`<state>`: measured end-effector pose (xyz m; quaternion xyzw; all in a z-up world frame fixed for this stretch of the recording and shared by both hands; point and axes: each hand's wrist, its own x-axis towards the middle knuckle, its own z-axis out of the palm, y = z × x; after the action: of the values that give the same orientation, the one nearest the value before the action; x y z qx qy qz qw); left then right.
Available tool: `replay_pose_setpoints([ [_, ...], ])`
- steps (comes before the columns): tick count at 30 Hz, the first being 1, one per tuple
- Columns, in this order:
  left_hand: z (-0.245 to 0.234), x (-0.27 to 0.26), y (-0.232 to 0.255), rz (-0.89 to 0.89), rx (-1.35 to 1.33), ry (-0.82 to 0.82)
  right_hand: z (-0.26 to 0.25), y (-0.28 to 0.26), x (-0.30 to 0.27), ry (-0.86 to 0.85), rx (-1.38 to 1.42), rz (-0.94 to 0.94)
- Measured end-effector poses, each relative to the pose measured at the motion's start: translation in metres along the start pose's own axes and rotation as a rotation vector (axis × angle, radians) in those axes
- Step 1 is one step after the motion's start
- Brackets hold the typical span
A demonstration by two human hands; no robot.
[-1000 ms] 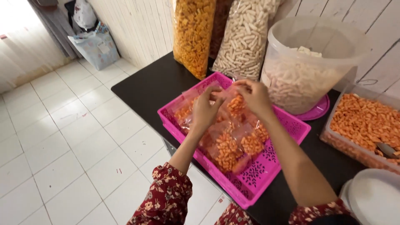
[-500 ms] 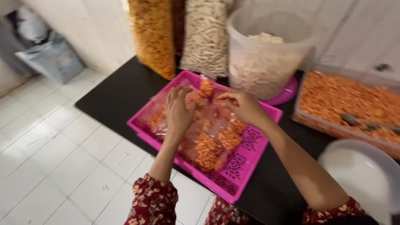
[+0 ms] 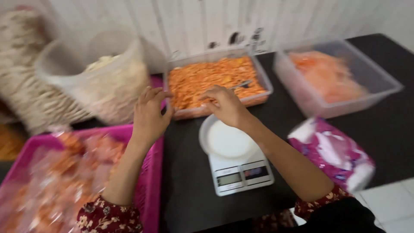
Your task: Packaging small orange snacks into plastic bags, weighing them on a digital scale, and organizing the filled bags into a pink basket.
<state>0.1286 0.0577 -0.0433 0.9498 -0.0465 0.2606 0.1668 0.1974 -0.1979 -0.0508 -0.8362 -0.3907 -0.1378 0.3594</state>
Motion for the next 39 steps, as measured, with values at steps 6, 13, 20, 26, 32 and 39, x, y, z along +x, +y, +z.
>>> replay_pose_setpoints([
  [6,0.057,0.068,0.117,0.168,-0.147,-0.166,-0.118,0.09,-0.068,0.162,-0.057,0.173],
  [13,0.151,0.124,0.239,0.331,-0.301,-0.29,-0.217,0.21,-0.138,0.242,-0.239,0.527],
  [20,0.265,0.162,0.304,0.45,-0.281,-0.232,-0.218,0.29,-0.152,0.162,-0.467,0.727],
  [26,0.339,0.183,0.318,0.5,-0.205,-0.213,-0.199,0.269,-0.125,0.069,-0.438,0.815],
  [32,0.312,0.182,0.325,0.357,-0.244,-0.461,-0.196,0.258,-0.121,0.076,-0.372,0.944],
  [39,0.306,0.182,0.333,0.277,-0.285,-0.541,-0.199,0.262,-0.121,0.114,-0.422,0.939],
])
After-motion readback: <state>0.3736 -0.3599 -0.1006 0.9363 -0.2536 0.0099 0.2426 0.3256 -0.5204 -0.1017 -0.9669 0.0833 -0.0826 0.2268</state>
